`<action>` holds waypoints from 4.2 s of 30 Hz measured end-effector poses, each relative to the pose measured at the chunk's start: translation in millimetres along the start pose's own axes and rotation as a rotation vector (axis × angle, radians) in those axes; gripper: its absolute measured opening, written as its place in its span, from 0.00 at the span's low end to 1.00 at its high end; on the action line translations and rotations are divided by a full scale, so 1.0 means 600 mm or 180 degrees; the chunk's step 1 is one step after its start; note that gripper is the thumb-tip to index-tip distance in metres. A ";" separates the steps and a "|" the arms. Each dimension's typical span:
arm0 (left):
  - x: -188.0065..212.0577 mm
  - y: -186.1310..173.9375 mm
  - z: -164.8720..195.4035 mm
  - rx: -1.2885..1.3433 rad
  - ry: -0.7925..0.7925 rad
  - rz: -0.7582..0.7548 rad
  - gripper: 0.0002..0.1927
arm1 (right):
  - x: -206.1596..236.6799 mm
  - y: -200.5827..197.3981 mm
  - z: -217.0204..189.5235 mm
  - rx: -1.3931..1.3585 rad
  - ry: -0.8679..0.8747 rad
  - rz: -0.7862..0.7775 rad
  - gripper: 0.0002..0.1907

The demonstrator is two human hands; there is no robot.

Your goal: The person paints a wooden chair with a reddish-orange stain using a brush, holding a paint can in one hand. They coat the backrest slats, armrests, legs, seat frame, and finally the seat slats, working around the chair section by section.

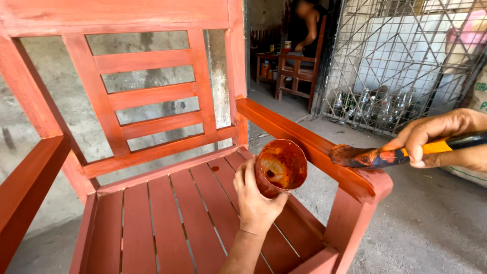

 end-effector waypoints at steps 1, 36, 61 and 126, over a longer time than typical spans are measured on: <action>0.006 0.000 0.011 -0.0031 -0.0040 -0.0048 0.54 | 0.009 0.000 -0.012 0.0001 0.0039 0.0059 0.09; 0.202 -0.093 0.228 -0.0339 -0.0426 0.0283 0.55 | 0.092 0.050 0.115 0.0613 -0.2089 0.0899 0.07; 0.266 -0.069 0.299 -0.0263 -0.0534 0.0328 0.56 | 0.325 0.327 0.006 0.1675 -0.1824 0.2395 0.20; 0.258 -0.183 0.271 -0.0445 -0.0602 0.0942 0.57 | 0.205 0.074 -0.163 0.0855 -0.1509 0.0137 0.11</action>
Point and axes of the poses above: each hand's wrist, its own x-axis away from the middle knuckle, its own y-axis out of the palm, z = x × y, the point moved 1 cm from there along -x, towards the middle knuckle, and after that the axes turned 5 degrees about z, right-handed, at the moved point
